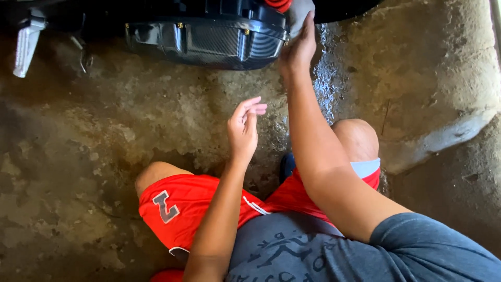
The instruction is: Cleaning and wiping the exterior of a motorcycle with a cloth.
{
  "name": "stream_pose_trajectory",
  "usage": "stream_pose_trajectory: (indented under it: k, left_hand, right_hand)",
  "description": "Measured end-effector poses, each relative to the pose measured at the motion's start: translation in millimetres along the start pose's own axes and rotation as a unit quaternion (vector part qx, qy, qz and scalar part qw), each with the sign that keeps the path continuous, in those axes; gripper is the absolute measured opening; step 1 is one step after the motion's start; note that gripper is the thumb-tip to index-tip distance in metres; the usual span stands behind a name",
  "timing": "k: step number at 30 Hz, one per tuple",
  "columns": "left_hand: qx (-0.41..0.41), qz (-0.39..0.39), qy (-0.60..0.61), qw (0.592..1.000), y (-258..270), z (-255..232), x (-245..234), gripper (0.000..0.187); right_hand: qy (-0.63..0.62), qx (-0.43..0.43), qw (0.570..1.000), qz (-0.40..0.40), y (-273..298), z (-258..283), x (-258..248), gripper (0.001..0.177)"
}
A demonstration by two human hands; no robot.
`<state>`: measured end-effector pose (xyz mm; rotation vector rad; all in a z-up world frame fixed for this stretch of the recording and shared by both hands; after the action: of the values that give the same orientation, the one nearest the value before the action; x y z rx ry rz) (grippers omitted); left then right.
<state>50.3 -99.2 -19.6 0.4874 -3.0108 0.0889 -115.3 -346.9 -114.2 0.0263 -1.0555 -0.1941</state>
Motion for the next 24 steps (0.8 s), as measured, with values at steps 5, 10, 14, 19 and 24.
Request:
stream_pose_trajectory:
  k: [5, 10, 14, 19, 24]
  left_hand:
    - [0.004, 0.005, -0.011, 1.0, -5, -7, -2, 0.027]
    - [0.009, -0.003, 0.001, 1.0, 5, -3, -15, 0.025]
    - [0.018, -0.01, 0.0, 1.0, 10, -6, -14, 0.026]
    - [0.038, 0.01, 0.006, 0.999, 13, -17, -1, 0.025]
    - [0.028, 0.001, 0.013, 1.0, 9, -16, -6, 0.026]
  right_hand:
    - [0.002, -0.095, 0.995, 0.009, -4, 47, 27, 0.052]
    - [0.136, -0.058, 0.988, 0.053, -22, 23, 23, 0.029]
    - [0.181, -0.074, 0.98, 0.037, -14, 29, 21, 0.034]
    - [0.259, -0.109, 0.96, 0.0, -7, 40, 21, 0.046]
    - [0.309, -0.14, 0.94, -0.023, -10, 40, 45, 0.056]
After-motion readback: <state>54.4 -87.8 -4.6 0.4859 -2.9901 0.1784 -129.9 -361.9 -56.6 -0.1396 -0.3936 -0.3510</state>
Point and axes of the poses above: each hand's wrist, its own y-axis away from the middle knuckle, its own x-axis out of the palm, z = x × y, the point moved 10 cm from there along -y, towards the middle knuckle, and after that the axes turned 6 degrees about -z, right-handed, at the moved point
